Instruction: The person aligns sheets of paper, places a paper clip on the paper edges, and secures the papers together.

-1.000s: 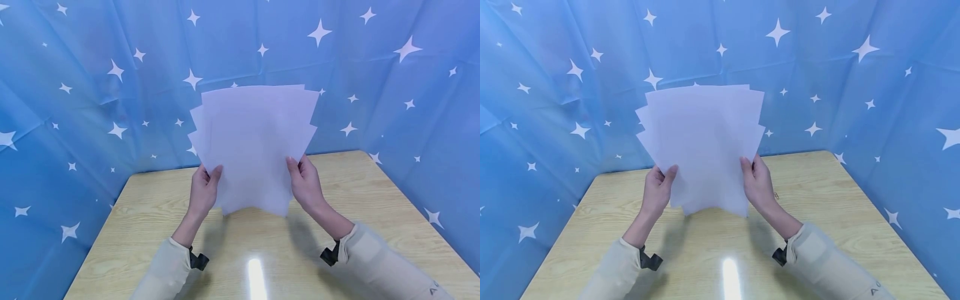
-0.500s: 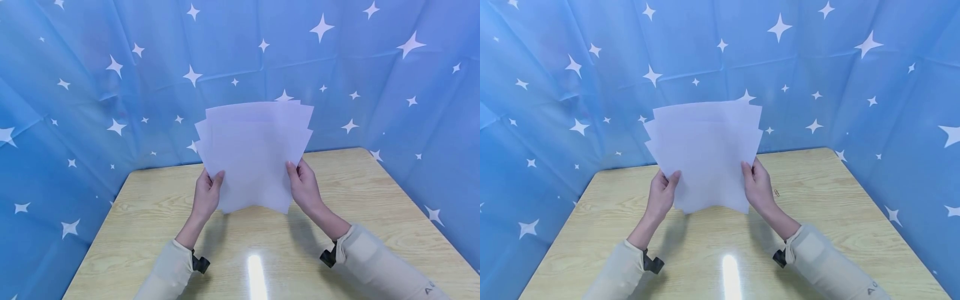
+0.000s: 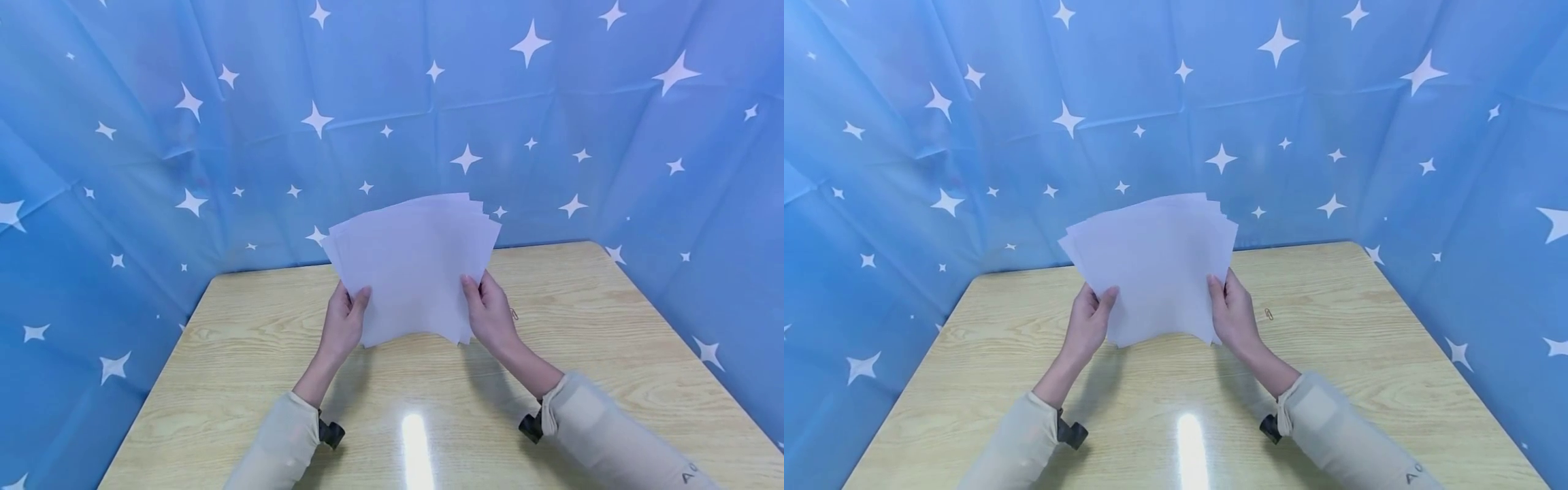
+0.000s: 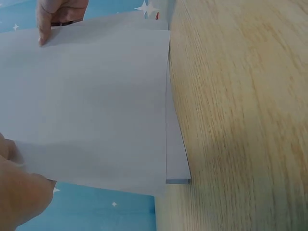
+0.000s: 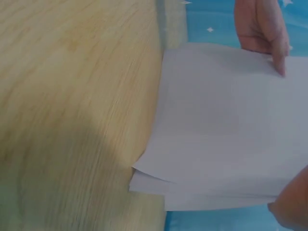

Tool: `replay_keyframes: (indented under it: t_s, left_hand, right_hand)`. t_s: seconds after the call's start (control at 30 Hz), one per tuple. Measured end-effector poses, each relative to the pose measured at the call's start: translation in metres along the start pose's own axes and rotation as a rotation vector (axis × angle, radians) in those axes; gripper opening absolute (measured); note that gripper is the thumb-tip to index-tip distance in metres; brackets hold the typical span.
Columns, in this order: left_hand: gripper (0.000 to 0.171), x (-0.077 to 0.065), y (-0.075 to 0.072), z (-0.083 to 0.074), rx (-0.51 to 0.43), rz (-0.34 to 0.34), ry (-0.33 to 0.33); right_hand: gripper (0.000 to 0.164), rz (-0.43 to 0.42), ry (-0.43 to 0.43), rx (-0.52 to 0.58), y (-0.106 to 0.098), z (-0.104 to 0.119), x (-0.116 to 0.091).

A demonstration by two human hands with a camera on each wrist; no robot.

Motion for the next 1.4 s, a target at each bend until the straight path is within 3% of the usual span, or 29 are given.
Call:
replay_keyframes:
  t_s: [0.37,0.7,1.03,1.4]
  left_hand:
    - [0.023,0.001,-0.001,-0.016,0.026,-0.039,0.042]
    - [0.034,-0.003,0.002,-0.009,-0.002,-0.023,0.054]
    - [0.034,-0.006,0.002,-0.004,0.047,-0.069,0.013]
    - [0.033,-0.004,0.003,-0.006,0.068,-0.076,-0.001]
  right_hand:
    - [0.035,-0.034,-0.068,-0.042,-0.003,0.012,0.003]
    - [0.034,-0.019,0.029,-0.003,0.001,0.000,-0.003]
    - [0.037,-0.024,0.069,0.028,0.002,-0.002,-0.006]
    - [0.037,-0.015,0.088,0.027,0.004,0.004,-0.007]
Point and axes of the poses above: each hand's wrist, its own x-axis towards the middle knuckle, its own y-axis out of the palm, z = x × y, the point moved 8 cm from there along x, towards the middle knuckle, and after that the axes turned 8 degrees about x, right-handed, at the moved point
